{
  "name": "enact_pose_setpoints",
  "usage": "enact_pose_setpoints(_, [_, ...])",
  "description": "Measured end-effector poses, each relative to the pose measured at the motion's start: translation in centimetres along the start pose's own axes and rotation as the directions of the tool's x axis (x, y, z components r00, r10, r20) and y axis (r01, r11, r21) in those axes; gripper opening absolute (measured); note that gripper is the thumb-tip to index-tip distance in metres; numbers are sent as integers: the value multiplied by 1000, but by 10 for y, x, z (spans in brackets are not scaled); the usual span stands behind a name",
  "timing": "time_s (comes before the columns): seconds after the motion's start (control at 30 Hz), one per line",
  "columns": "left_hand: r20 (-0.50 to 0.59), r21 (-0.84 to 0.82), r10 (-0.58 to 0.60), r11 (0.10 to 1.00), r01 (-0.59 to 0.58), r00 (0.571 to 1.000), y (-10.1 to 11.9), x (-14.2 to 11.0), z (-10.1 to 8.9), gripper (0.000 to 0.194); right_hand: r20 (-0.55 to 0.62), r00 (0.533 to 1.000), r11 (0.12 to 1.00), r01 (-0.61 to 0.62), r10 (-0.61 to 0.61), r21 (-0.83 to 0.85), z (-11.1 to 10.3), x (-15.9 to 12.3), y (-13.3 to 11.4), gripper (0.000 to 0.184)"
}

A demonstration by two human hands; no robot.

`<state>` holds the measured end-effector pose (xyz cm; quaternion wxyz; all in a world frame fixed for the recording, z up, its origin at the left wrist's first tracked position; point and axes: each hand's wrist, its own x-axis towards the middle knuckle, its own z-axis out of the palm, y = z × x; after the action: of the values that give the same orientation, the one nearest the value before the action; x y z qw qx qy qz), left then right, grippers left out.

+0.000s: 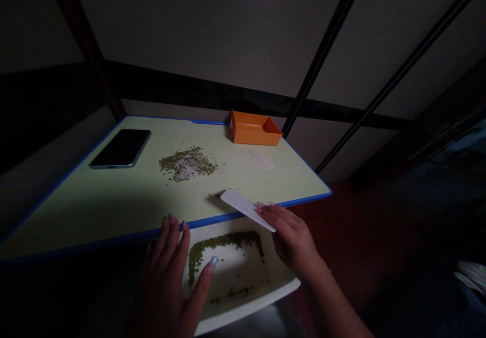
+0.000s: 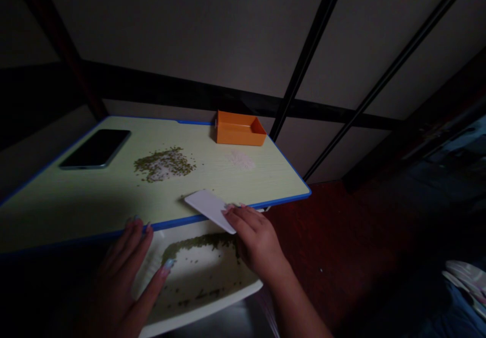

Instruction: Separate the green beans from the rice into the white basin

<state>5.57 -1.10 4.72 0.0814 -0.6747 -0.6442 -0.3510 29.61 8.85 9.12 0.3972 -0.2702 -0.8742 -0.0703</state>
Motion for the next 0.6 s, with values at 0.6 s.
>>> enact_pose_setpoints(0.6, [105,67,-46,997,39,993,7,-14,-11,76,-5,998,998,65,-65,11,7,-28,13,49])
